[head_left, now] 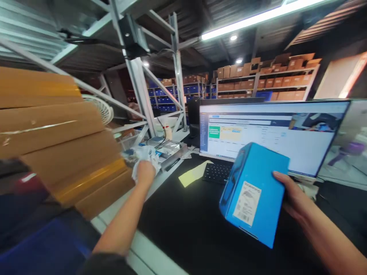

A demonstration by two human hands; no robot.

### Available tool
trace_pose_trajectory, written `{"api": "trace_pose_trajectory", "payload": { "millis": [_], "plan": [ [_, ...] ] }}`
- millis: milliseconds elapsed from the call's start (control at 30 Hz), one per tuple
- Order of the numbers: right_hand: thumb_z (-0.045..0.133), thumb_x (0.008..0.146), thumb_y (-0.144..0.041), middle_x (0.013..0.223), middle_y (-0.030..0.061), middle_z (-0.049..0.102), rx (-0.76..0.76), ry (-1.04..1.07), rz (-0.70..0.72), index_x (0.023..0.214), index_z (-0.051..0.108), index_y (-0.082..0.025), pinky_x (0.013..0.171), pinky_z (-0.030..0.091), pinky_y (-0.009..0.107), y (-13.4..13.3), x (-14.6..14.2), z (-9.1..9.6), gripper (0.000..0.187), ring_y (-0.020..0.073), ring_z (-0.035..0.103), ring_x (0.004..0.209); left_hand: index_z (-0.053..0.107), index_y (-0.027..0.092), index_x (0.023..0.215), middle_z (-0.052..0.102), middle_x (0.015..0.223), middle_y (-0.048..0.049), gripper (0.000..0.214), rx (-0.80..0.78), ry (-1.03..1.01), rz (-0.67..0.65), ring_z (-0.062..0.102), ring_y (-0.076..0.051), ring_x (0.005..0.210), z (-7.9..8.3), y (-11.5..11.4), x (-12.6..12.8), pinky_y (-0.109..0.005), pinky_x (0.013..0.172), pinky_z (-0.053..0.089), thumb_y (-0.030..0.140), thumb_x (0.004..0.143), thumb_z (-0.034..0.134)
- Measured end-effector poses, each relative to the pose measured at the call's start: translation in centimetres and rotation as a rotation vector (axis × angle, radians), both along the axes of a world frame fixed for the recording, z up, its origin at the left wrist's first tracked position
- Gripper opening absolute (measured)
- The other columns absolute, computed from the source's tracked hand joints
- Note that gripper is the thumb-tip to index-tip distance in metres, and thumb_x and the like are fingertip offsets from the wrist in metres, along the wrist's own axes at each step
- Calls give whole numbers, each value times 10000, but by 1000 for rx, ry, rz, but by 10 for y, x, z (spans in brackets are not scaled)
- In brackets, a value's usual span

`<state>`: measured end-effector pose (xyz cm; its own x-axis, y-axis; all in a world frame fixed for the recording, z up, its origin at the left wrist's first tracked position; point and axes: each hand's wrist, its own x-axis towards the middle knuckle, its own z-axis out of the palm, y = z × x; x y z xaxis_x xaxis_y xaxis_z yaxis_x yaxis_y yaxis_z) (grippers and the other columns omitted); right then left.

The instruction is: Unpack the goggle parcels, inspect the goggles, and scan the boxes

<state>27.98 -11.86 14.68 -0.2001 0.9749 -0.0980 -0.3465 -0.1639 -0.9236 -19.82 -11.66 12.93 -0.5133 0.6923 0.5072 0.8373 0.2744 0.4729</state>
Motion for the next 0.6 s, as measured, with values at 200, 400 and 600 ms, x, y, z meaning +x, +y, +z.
{"api": "trace_pose_trajectory", "payload": {
  "millis": [200,400,600],
  "plan": [
    [839,682,-555,1169,132,749,107,-43,192,1203,641,-176,944,594,481,4,-20,-6,674,340,719,1047,596,146,1262,619,1307,-177,459,97,-163,-476,595,-341,1240,3,2,102,-537,1057,481,471,945,532],
    [773,783,-571,1279,152,697,123,-55,257,1291,606,-173,1013,549,490,-5,-27,-10,666,325,688,1123,568,180,1380,638,1361,-198,838,-304,-806,-1180,635,-361,1214,-18,-39,203,-485,974,539,776,793,609],
    [792,759,-587,1272,173,690,137,-120,195,1360,565,-156,1002,548,500,-3,-40,-21,774,342,673,1144,503,176,1446,624,1378,-208,969,-365,-1033,-1171,619,-398,1233,-29,-43,198,-516,1002,520,719,690,773]
  ]
}}
